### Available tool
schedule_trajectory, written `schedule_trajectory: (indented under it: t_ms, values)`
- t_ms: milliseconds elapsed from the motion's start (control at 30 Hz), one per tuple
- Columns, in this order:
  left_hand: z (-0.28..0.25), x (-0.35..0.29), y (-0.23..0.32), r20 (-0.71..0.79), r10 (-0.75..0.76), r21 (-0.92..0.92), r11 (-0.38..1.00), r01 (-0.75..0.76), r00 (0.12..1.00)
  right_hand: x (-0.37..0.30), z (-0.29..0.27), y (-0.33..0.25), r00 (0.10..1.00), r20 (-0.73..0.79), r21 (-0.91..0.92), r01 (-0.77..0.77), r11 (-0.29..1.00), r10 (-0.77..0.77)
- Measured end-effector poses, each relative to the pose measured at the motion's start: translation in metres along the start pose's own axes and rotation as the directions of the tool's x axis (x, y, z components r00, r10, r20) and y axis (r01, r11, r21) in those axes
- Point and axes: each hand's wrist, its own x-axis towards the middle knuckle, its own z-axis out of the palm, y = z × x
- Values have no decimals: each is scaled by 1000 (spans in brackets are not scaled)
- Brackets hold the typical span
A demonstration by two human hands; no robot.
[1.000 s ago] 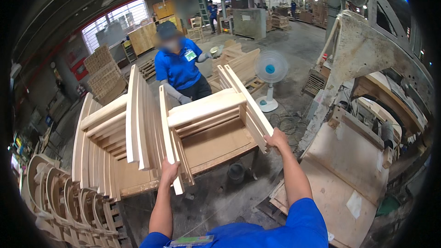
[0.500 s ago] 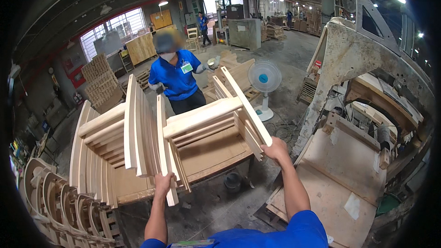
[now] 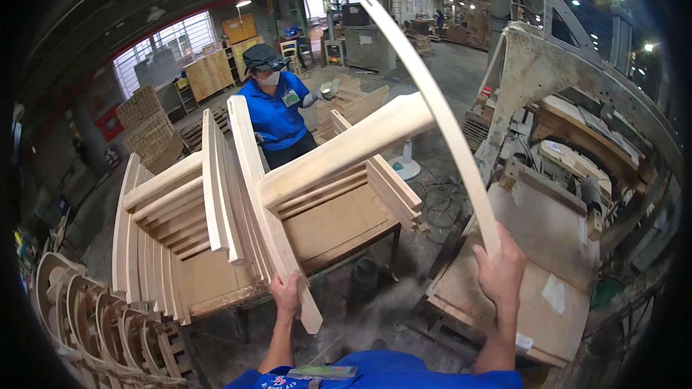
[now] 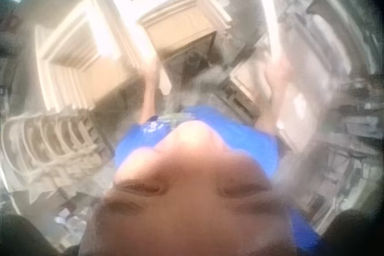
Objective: The person assembles wooden chair frames by picking up frames and curved backrest pieces, placing them on a jig, and pressing them together. The person repeats this process for multiple units, moving finished frames aside.
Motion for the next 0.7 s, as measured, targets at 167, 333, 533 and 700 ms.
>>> schedule_trajectory:
  t_ms: [167,333,533,700]
  values:
    - [-5,5,27,193,-163,-137,972,191,968,-110,-42,5,966,-192,116,-153,981,173]
    - [-34,-29,24,323,-90,-175,972,153,942,-242,-51,25,857,-346,50,-390,920,382]
    - [-51,-97,15,599,-19,39,999,-6,800,-378,-75,35,618,-407,120,-694,709,673]
    - [-50,-145,23,721,104,126,952,-277,685,-483,-82,34,412,-402,320,-773,547,818]
